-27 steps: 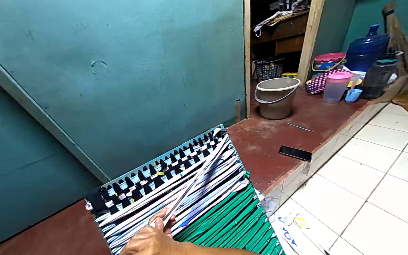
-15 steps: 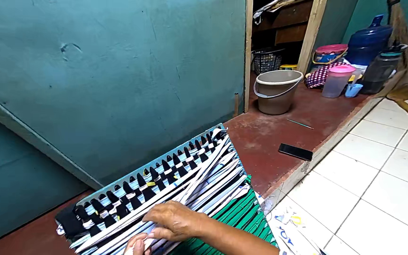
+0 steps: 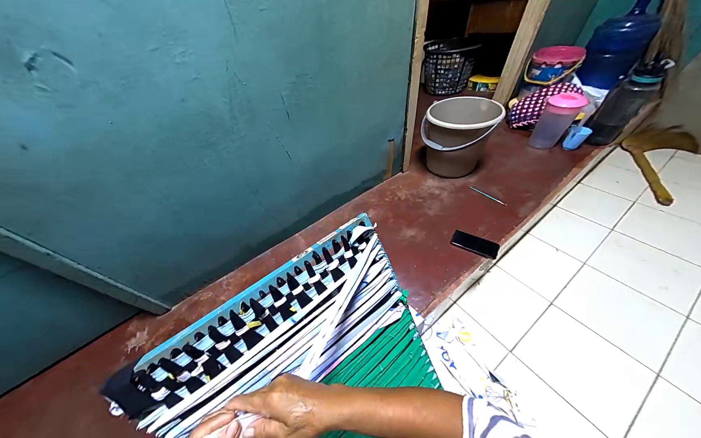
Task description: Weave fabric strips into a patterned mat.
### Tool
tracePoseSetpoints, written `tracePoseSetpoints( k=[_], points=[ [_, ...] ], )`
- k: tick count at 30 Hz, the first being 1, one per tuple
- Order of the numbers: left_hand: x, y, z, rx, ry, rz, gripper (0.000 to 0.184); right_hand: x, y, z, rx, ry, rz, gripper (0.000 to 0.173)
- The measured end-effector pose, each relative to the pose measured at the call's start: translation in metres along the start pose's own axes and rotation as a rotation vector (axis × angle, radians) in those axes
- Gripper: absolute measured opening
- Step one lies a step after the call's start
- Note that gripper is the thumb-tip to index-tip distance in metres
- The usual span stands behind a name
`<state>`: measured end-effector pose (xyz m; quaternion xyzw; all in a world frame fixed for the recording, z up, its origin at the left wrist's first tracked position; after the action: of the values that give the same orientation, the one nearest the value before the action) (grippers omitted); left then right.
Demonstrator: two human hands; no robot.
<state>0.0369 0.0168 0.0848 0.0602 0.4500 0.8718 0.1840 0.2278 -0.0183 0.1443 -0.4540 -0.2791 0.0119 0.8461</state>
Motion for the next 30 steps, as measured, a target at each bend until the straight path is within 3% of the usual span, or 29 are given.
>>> tracePoseSetpoints(
  k=[4, 6, 12, 17, 20, 24, 27, 30],
  points=[
    [-0.047, 0.061, 0.033, 0.101, -0.102, 0.116, 0.015, 0.007, -0.008, -0.020, 0.013, 0.066, -0.013, 0.040],
    [-0.058, 0.068, 0.042, 0.111, -0.156, 0.105, 0.015, 0.012, -0.008, -0.032, 0.036, 0.116, -0.014, 0.035],
    [-0.081, 0.039, 0.064, 0.194, -0.239, -0.004, 0.014, 0.035, 0.003, -0.060, -0.027, 0.187, 0.141, 0.031],
    [-0.121, 0.003, 0.063, 0.388, -0.042, -0.058, 0.024, 0.053, 0.037, -0.080, -0.229, 0.175, 0.214, 0.031],
    [-0.130, -0.012, 0.061, 0.414, 0.080, -0.028, 0.046, 0.054, 0.059, -0.092, -0.329, 0.232, 0.446, 0.031],
    [-0.131, -0.022, 0.075, 0.429, 0.264, -0.002, 0.036, 0.056, 0.078, -0.104, -0.447, 0.329, 0.730, 0.022],
    [-0.145, -0.026, 0.087, 0.456, 0.234, 0.228, 0.029, 0.057, 0.092, -0.114, -0.427, 0.409, 0.624, 0.025],
    [-0.161, -0.042, 0.092, 0.354, 0.075, 0.387, 0.026, 0.063, 0.099, -0.121, -0.379, 0.448, 0.416, 0.033]
  ],
)
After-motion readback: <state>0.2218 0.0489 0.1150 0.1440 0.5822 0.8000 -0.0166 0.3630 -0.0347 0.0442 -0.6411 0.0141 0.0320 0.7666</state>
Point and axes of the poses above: each hand's wrist, its own z-axis towards the middle knuckle, its own x-axis out of the back of the hand, y = z × x, the point moved 3 cm from there along z, towards the middle knuckle, and after that the axes turned 4 degrees about -z, right-handed, at the moved point
